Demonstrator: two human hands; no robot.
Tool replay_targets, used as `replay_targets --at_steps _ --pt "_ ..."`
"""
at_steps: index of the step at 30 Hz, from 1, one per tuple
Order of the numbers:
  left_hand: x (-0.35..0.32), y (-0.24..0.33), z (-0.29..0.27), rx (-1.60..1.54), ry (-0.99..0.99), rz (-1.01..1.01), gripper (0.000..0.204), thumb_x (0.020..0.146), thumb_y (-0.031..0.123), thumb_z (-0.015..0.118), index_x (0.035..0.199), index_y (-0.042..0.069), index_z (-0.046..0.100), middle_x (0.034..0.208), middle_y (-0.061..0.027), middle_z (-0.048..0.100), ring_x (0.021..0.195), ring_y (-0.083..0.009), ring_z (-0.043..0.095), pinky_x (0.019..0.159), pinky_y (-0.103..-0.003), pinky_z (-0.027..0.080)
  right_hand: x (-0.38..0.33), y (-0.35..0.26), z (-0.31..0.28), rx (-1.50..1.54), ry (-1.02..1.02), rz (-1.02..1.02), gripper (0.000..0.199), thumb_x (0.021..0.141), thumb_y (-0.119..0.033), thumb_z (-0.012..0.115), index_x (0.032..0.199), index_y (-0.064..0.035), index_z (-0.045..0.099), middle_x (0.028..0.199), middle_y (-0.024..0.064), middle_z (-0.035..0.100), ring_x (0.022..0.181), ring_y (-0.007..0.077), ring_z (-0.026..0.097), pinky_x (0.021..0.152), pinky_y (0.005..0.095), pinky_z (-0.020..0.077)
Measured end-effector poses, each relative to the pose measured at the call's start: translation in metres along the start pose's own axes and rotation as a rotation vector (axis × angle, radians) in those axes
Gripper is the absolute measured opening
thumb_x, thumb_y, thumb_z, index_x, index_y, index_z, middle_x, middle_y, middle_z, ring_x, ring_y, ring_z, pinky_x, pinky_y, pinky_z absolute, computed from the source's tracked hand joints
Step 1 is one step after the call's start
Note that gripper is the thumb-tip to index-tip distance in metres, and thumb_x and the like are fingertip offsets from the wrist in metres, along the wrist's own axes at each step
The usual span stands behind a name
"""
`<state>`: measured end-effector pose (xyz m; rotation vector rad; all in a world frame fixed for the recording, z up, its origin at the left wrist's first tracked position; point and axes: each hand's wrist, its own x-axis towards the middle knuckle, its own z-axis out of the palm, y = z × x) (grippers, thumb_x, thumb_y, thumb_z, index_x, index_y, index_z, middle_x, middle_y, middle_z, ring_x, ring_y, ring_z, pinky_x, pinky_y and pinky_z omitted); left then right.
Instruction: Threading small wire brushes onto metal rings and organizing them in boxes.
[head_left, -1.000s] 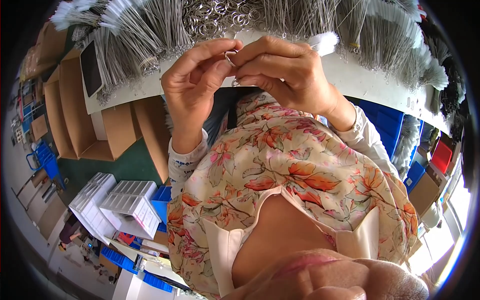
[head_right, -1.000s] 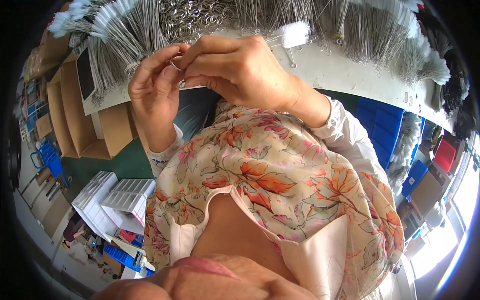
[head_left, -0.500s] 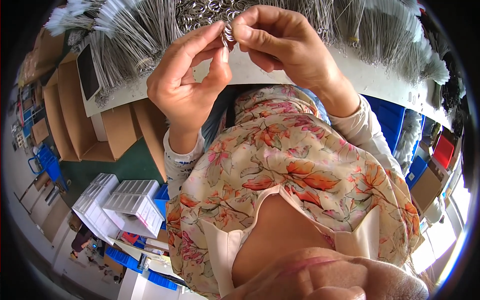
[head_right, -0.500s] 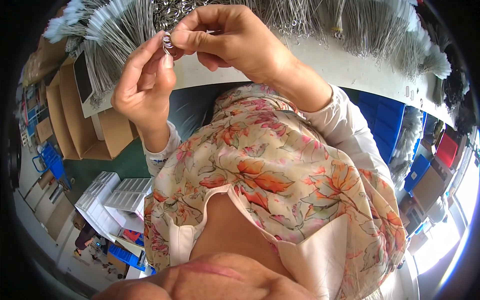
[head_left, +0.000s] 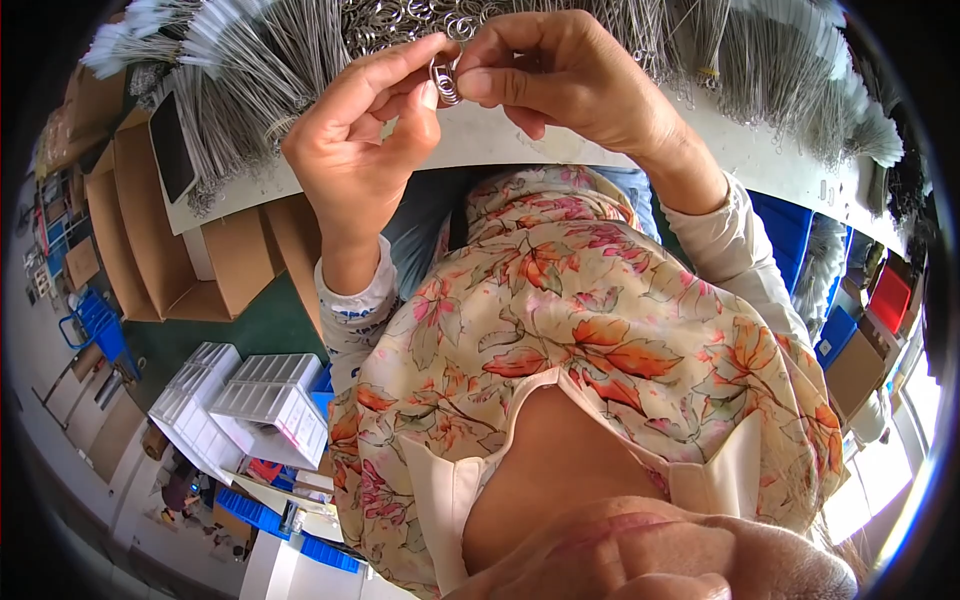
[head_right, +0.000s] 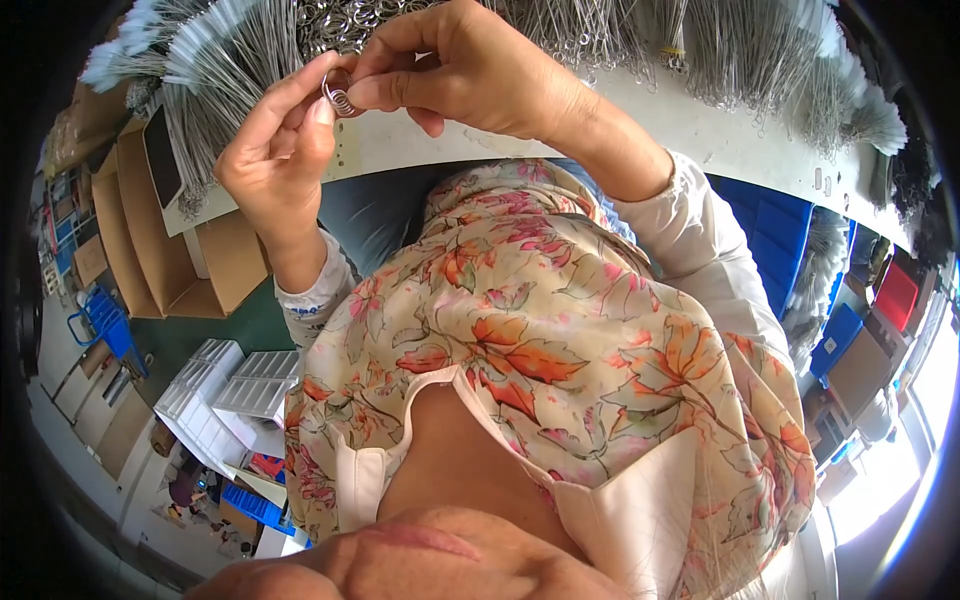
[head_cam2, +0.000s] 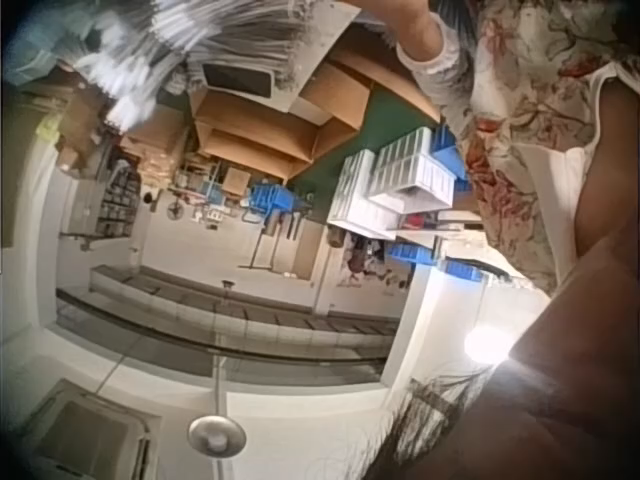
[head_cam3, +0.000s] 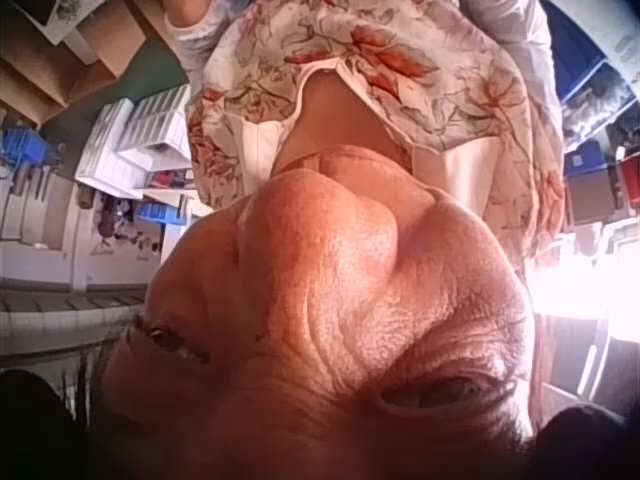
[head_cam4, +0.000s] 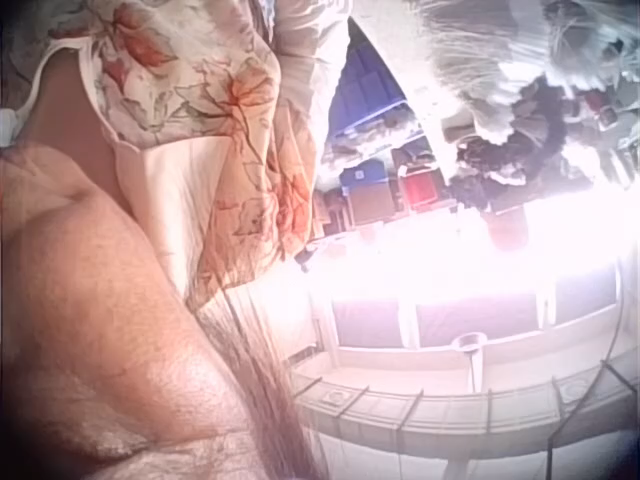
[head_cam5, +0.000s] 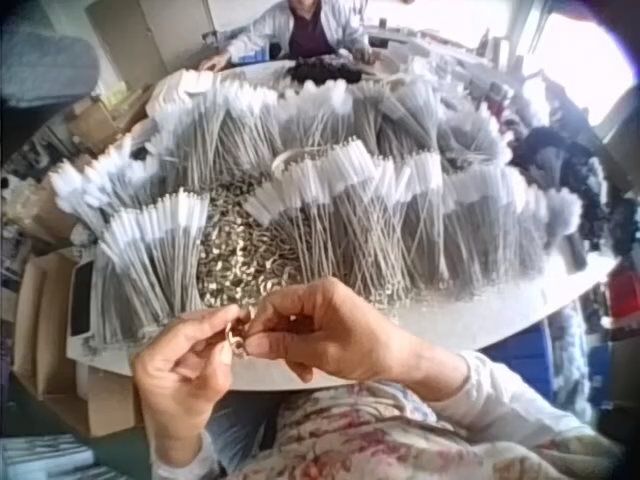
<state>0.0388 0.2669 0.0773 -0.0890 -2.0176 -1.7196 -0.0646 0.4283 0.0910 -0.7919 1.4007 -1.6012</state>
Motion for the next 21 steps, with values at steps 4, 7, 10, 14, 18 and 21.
replay_targets --at_steps 4,7,10,14,18,21 --pt "0.001 0.003 -0.004 -0.193 -0.03 -0.164 0.025 0.08 -0.009 0.055 0.104 -0.01 0.06 0.094 -0.0169 0.065 0.081 -0.017 0.064 0.073 -0.026 0.055 -0.002 0.009 0.006 0.08 0.032 0.072 0.02 0.089 -0.022 0.059 0.09 -0.0023 0.061 0.068 -0.0011 0.055 0.048 0.0014 0.044 0.039 0.015 0.0268" --pt "0.001 0.0 -0.008 -0.249 -0.05 -0.262 0.023 0.082 -0.006 0.055 0.104 -0.01 0.06 0.093 -0.0168 0.065 0.08 -0.0175 0.064 0.072 -0.027 0.056 -0.002 0.014 0.005 0.173 0.024 0.106 0.019 0.089 -0.021 0.059 0.093 -0.0021 0.06 0.065 -0.0016 0.054 0.048 0.0014 0.044 0.039 0.0153 0.0266" --pt "0.0 -0.008 -0.012 -0.211 -0.07 -0.285 0.024 0.083 -0.003 0.054 0.106 -0.01 0.059 0.096 -0.0168 0.064 0.081 -0.0184 0.064 0.073 -0.029 0.056 0.0 0.02 0.008 0.093 0.052 0.057 0.016 0.087 -0.017 0.06 0.091 -0.0018 0.062 0.074 0.0019 0.06 0.054 0.0047 0.05 0.045 0.0198 0.0367" --pt "0.006 -0.025 -0.026 0.052 -0.225 -0.421 0.025 0.086 0.005 0.057 0.109 -0.005 0.059 0.102 -0.0115 0.062 0.08 -0.0156 0.064 0.074 -0.026 0.054 0.006 0.064 0.018 -0.851 0.377 -0.361 0.008 0.081 -0.012 0.063 0.085 -0.0055 0.062 0.073 0.0051 0.059 0.06 0.0169 0.058 0.054 0.0283 0.0473" --pt "0.053 -0.045 -0.079 0.548 -0.051 -0.344 0.02 0.086 0.012 0.057 0.101 -0.001 0.062 0.087 -0.0096 0.066 0.075 -0.0127 0.065 0.065 -0.024 0.051 0.0 0.113 0.021 -1.307 0.29 -0.517 0.007 0.073 -0.009 0.061 0.08 -0.0094 0.061 0.074 0.003 0.053 0.071 0.0191 0.055 0.063 0.0309 0.0458" --pt "0.085 -0.064 -0.127 0.824 0.2 -0.4 0.019 0.082 0.023 0.062 0.091 0.007 0.068 0.076 -0.007 0.068 0.072 -0.0147 0.066 0.061 -0.026 0.049 0.005 0.109 0.028 -1.321 0.218 -0.631 0.011 0.071 -0.009 0.059 0.082 -0.0097 0.062 0.072 0.0025 0.051 0.069 0.0189 0.054 0.066 0.0307 0.0447"
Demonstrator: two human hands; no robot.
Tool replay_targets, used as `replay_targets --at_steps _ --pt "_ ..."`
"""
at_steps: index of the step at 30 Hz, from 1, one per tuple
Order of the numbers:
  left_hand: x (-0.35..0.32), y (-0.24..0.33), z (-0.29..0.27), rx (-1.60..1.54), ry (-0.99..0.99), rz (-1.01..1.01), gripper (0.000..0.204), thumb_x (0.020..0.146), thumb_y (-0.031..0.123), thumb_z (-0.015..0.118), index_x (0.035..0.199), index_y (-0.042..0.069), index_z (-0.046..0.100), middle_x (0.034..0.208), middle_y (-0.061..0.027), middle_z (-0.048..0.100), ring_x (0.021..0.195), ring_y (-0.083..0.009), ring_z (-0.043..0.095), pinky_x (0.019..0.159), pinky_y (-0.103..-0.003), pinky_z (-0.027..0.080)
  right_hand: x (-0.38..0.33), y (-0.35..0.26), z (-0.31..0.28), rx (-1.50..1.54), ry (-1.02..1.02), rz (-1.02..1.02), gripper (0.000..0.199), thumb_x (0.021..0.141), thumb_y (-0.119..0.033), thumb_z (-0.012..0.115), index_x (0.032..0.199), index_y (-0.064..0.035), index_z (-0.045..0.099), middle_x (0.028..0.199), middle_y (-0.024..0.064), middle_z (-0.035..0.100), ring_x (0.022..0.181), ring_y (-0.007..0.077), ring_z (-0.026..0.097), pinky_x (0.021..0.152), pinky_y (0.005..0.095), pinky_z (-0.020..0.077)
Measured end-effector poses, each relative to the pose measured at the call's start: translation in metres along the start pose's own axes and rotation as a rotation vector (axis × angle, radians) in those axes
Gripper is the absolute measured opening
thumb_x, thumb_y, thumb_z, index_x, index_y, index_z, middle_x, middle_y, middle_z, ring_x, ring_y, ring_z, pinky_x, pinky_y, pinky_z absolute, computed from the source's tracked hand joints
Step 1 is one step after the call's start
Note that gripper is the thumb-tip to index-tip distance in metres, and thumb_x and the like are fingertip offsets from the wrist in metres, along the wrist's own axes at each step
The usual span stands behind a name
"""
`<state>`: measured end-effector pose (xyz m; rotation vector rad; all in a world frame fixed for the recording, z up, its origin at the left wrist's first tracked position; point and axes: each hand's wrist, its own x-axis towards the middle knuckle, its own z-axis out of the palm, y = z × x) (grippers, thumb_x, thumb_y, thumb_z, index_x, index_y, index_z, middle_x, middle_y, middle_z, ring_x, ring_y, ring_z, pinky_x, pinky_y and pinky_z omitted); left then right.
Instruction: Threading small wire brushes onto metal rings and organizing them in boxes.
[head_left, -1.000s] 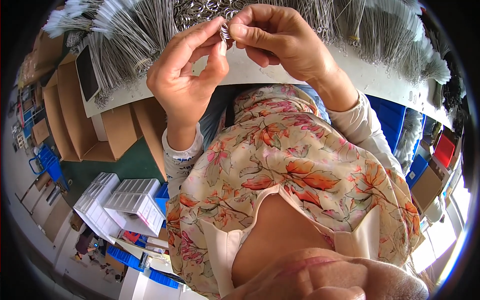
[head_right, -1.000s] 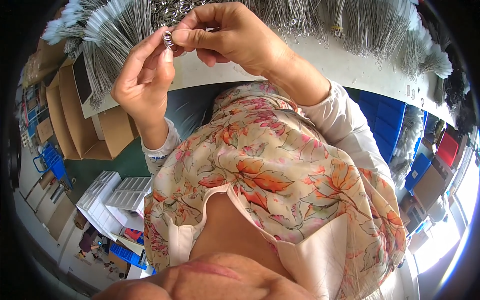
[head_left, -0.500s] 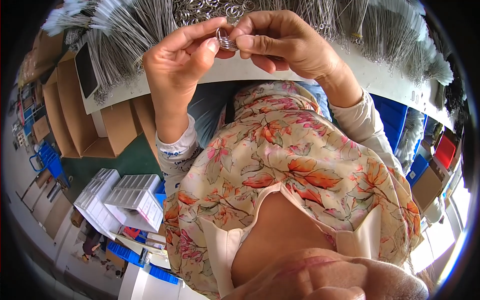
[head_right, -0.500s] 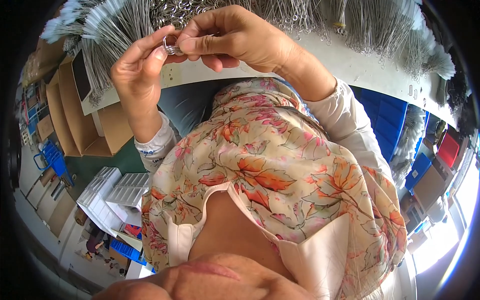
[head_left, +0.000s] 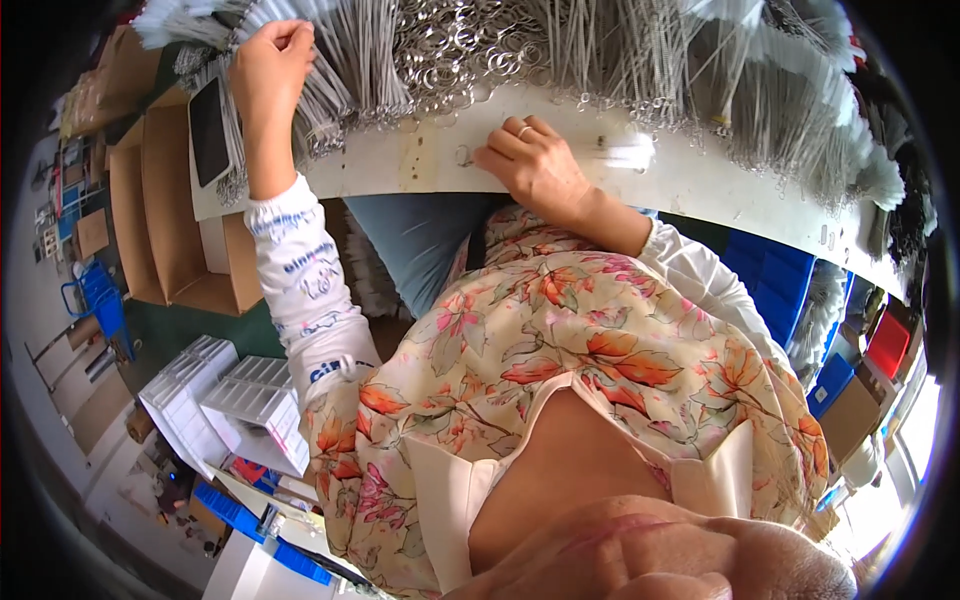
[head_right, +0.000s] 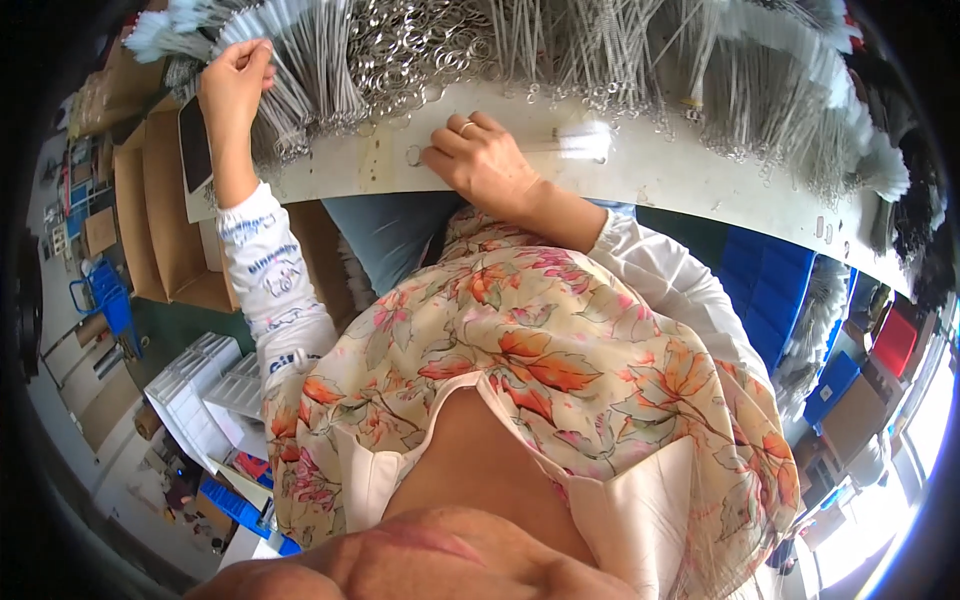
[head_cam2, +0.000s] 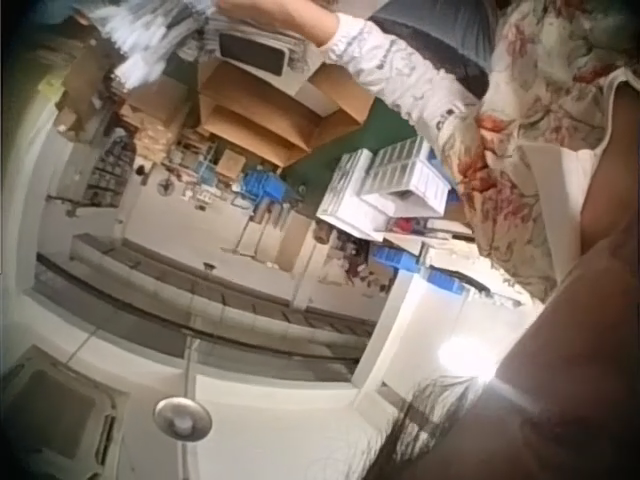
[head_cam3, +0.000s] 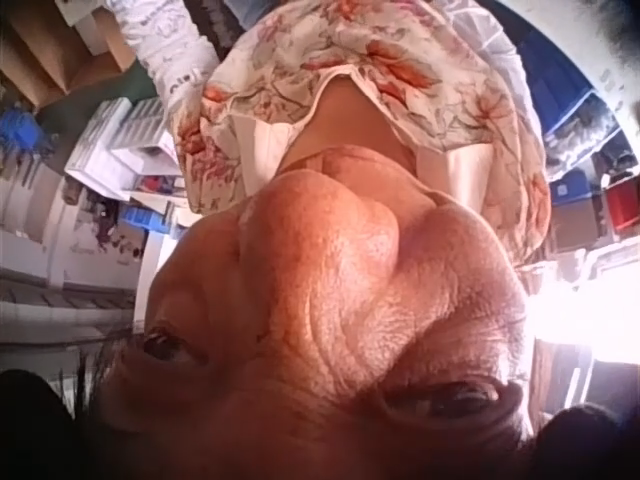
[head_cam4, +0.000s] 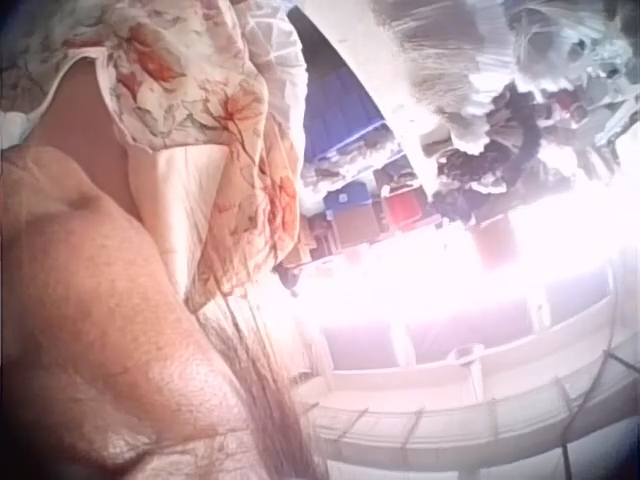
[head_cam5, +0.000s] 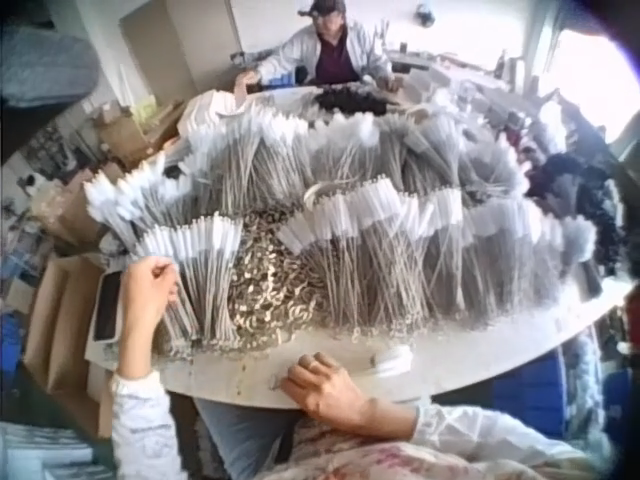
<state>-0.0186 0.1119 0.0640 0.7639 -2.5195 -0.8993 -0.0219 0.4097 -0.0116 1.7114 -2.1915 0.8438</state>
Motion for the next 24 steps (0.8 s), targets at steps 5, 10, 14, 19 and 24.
replay_targets --at_steps 5,10,14,19,24 --pt "0.016 -0.033 0.023 0.407 0.017 0.1 0.027 0.078 0.037 0.063 0.083 0.011 0.068 0.078 -0.0063 0.068 0.074 -0.0264 0.064 0.065 -0.035 0.048 0.016 0.026 -0.024 0.083 0.097 0.094 0.014 0.073 -0.014 0.07 0.084 -0.0091 0.064 0.078 0.002 0.061 0.078 0.018 0.059 0.068 0.0306 0.049" --pt "0.002 -0.032 0.03 0.272 0.226 0.168 0.025 0.078 0.035 0.061 0.079 0.011 0.066 0.078 -0.0076 0.067 0.074 -0.0287 0.064 0.064 -0.038 0.049 0.059 0.094 -0.066 -0.1 0.245 0.352 0.017 0.082 -0.024 0.062 0.092 -0.0111 0.065 0.082 0.0088 0.065 0.073 0.0282 0.063 0.061 0.035 0.05" --pt "-0.011 0.015 0.024 -0.074 0.368 0.38 0.019 0.087 0.022 0.056 0.095 0.005 0.058 0.082 -0.0085 0.067 0.073 -0.0214 0.065 0.066 -0.033 0.048 0.072 0.111 -0.059 -0.221 -0.039 0.601 0.027 0.076 -0.034 0.067 0.092 -0.0128 0.066 0.079 0.0067 0.066 0.073 0.0252 0.064 0.063 0.0345 0.0492" --pt "0.018 -0.024 -0.042 -0.509 0.439 -0.053 0.021 0.087 0.022 0.057 0.095 0.003 0.058 0.08 -0.0081 0.066 0.07 -0.0156 0.062 0.066 -0.032 0.048 0.062 0.134 -0.066 0.017 0.063 0.662 0.027 0.08 -0.034 0.065 0.092 -0.0097 0.067 0.076 0.0053 0.066 0.066 0.0157 0.062 0.063 0.0298 0.0483" --pt "0.037 -0.113 -0.044 0.444 -0.026 -0.148 0.039 0.08 0.043 0.059 0.096 0.008 0.066 0.093 -0.017 0.065 0.09 -0.0345 0.061 0.078 -0.038 0.047 0.041 0.151 -0.124 0.759 0.546 0.762 0.034 0.081 -0.036 0.063 0.094 -0.0053 0.067 0.072 0.0039 0.066 0.065 0.0117 0.059 0.065 0.0272 0.0486"
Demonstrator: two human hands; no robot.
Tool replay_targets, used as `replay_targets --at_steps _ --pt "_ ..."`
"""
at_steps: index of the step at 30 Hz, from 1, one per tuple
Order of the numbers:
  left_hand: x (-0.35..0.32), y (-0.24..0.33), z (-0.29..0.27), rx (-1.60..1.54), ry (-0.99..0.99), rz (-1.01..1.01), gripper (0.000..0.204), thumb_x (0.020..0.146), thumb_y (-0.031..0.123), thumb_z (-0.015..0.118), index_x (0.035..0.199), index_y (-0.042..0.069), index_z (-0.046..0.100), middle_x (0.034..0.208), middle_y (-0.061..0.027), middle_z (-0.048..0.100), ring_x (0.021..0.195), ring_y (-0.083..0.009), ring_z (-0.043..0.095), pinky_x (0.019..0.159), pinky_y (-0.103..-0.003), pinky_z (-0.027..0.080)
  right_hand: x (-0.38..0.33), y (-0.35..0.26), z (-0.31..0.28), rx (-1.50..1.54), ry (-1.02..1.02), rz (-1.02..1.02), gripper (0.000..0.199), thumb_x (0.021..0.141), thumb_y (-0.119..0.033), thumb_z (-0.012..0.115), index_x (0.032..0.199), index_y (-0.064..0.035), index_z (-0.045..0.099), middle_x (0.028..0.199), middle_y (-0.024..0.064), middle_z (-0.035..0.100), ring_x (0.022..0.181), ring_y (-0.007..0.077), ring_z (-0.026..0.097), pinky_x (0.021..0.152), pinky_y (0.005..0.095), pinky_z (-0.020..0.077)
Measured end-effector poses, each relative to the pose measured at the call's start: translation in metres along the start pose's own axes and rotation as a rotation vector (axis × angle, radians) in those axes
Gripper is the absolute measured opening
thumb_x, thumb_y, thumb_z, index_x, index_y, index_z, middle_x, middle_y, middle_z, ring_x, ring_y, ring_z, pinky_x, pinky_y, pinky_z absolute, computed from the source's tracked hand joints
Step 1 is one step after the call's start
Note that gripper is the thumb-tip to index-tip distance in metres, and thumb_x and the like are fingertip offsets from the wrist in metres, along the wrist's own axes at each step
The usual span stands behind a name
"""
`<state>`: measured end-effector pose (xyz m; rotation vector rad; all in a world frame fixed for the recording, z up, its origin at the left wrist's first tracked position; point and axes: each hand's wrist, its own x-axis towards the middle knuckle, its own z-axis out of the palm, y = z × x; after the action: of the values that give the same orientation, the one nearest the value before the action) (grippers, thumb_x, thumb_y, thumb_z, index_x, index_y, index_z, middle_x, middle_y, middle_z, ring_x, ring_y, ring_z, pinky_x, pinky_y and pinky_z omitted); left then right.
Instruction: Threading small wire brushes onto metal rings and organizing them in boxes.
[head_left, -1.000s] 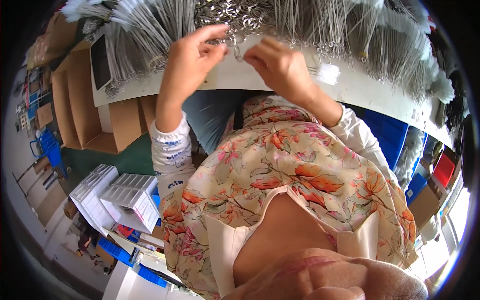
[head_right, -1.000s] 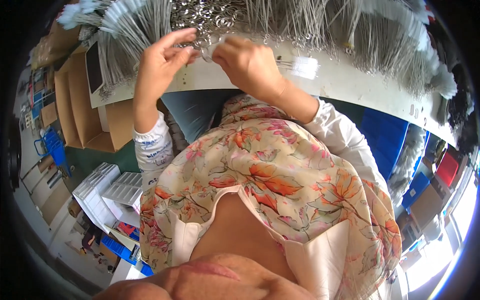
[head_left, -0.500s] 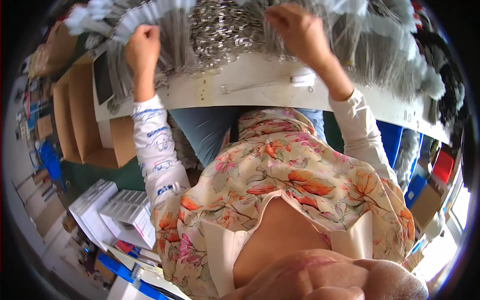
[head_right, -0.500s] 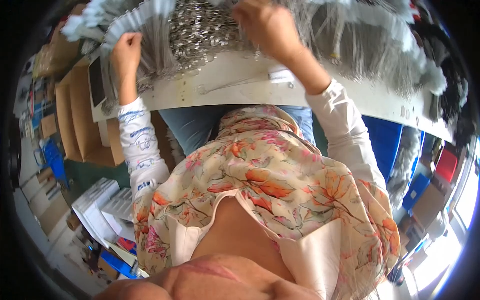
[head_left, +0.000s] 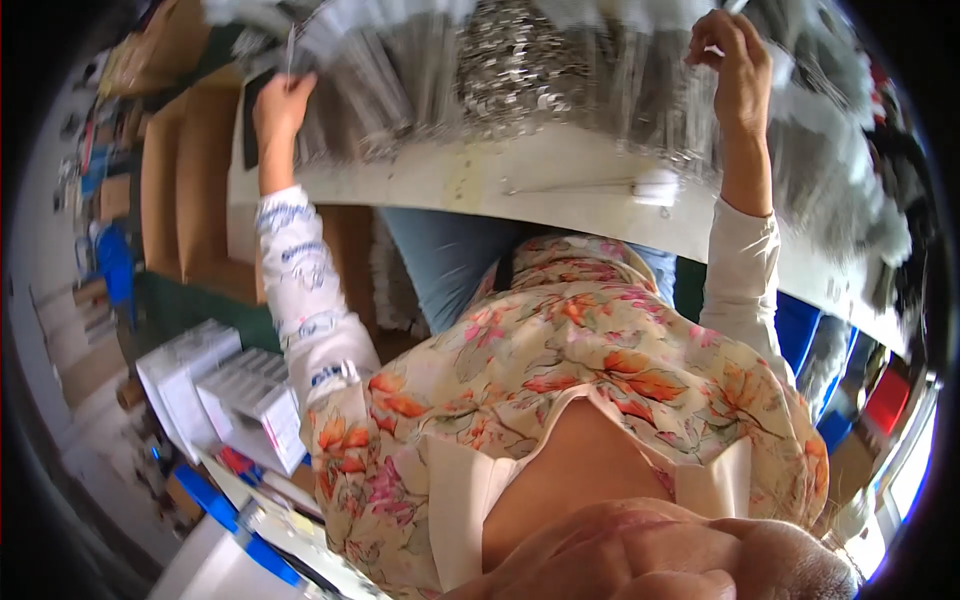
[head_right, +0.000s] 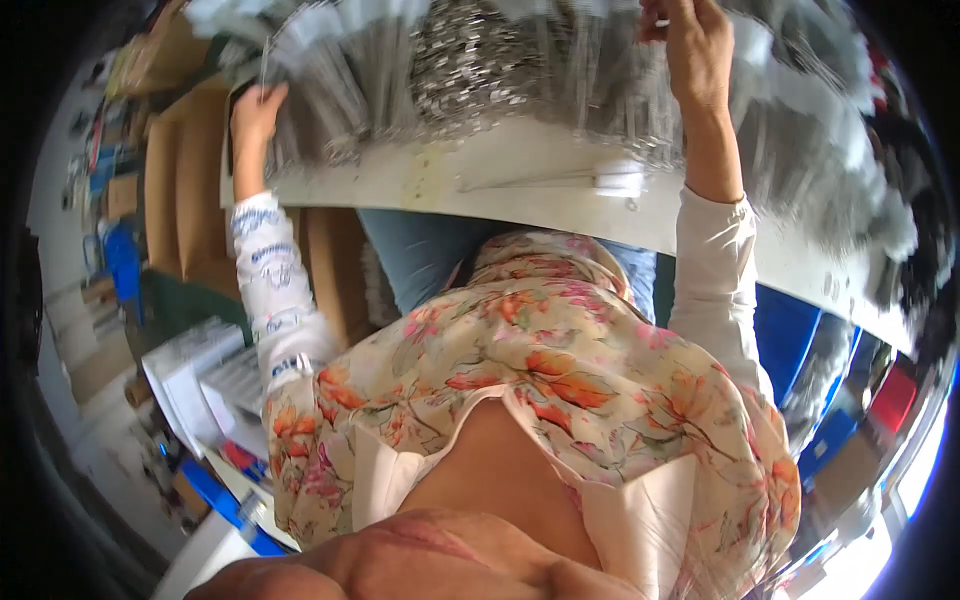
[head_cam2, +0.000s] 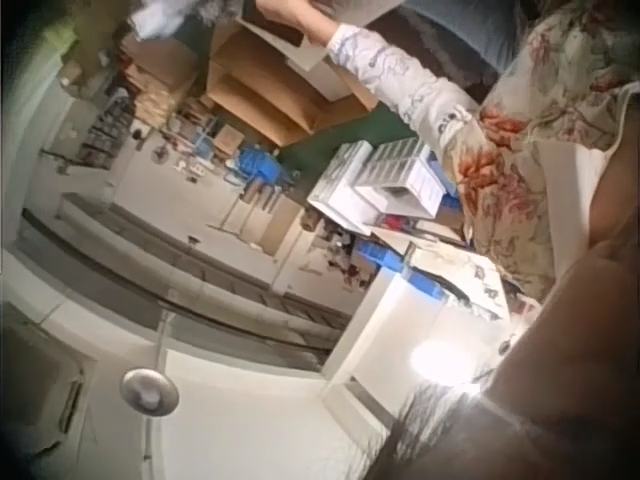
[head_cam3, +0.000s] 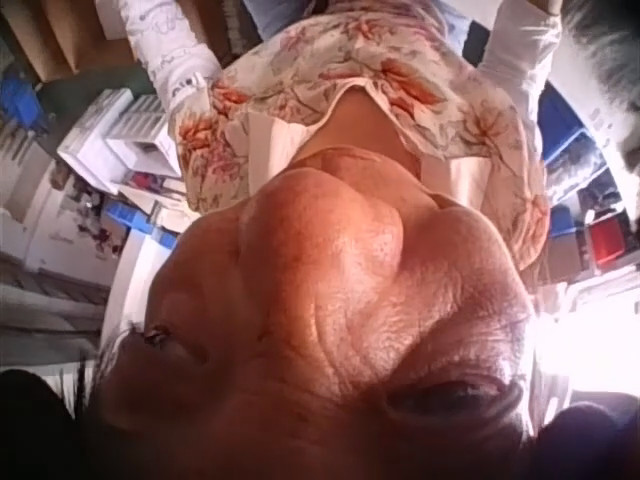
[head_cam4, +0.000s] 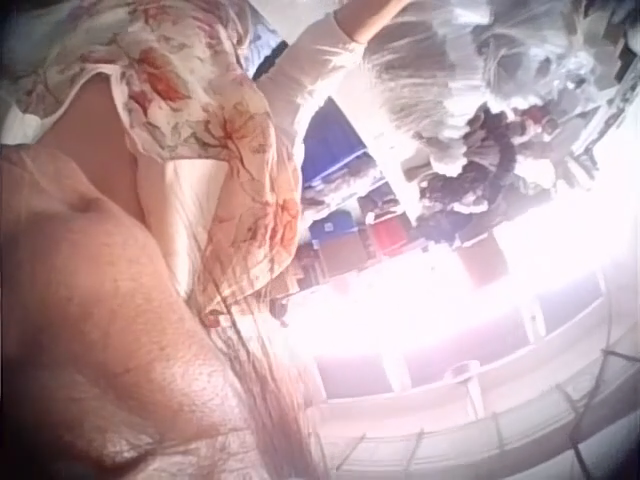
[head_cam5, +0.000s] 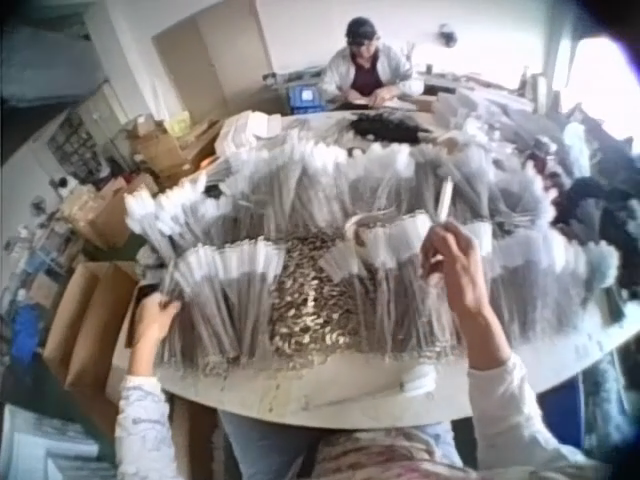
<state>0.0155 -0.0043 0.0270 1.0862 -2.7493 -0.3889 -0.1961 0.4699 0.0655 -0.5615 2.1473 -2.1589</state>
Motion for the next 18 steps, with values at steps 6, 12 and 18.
replay_targets --at_steps 6,12,18 --pt "-0.003 -0.07 0.021 -0.566 0.084 -0.132 0.026 0.088 0.027 0.057 0.097 0.004 0.065 0.084 -0.0073 0.067 0.065 -0.0116 0.057 0.051 -0.025 0.041 -0.004 -0.029 -0.085 -0.206 0.417 -0.016 0.022 0.09 -0.024 0.051 0.084 -0.0039 0.058 0.066 0.0027 0.053 0.053 0.0085 0.049 0.047 0.0226 0.04" --pt "-0.034 0.039 -0.04 -1.042 0.254 -0.038 0.026 0.089 0.02 0.058 0.111 0.004 0.06 0.075 0.002 0.052 0.057 -0.0011 0.037 0.046 -0.017 0.028 -0.02 0.014 -0.169 -0.956 0.369 -0.022 0.021 0.08 -0.021 0.06 0.077 -0.0007 0.065 0.058 0.0039 0.055 0.052 0.0141 0.048 0.051 0.0321 0.0399" --pt "-0.081 0.123 -0.056 -1.077 0.157 0.055 0.033 0.092 0.025 0.054 0.116 0.004 0.057 0.07 0.0038 0.046 0.051 0.0 0.03 0.042 -0.016 0.02 -0.027 0.017 -0.137 -1.177 0.184 0.209 0.024 0.072 -0.024 0.065 0.08 -0.0018 0.066 0.064 0.0163 0.061 0.059 0.0196 0.06 0.058 0.0338 0.047"
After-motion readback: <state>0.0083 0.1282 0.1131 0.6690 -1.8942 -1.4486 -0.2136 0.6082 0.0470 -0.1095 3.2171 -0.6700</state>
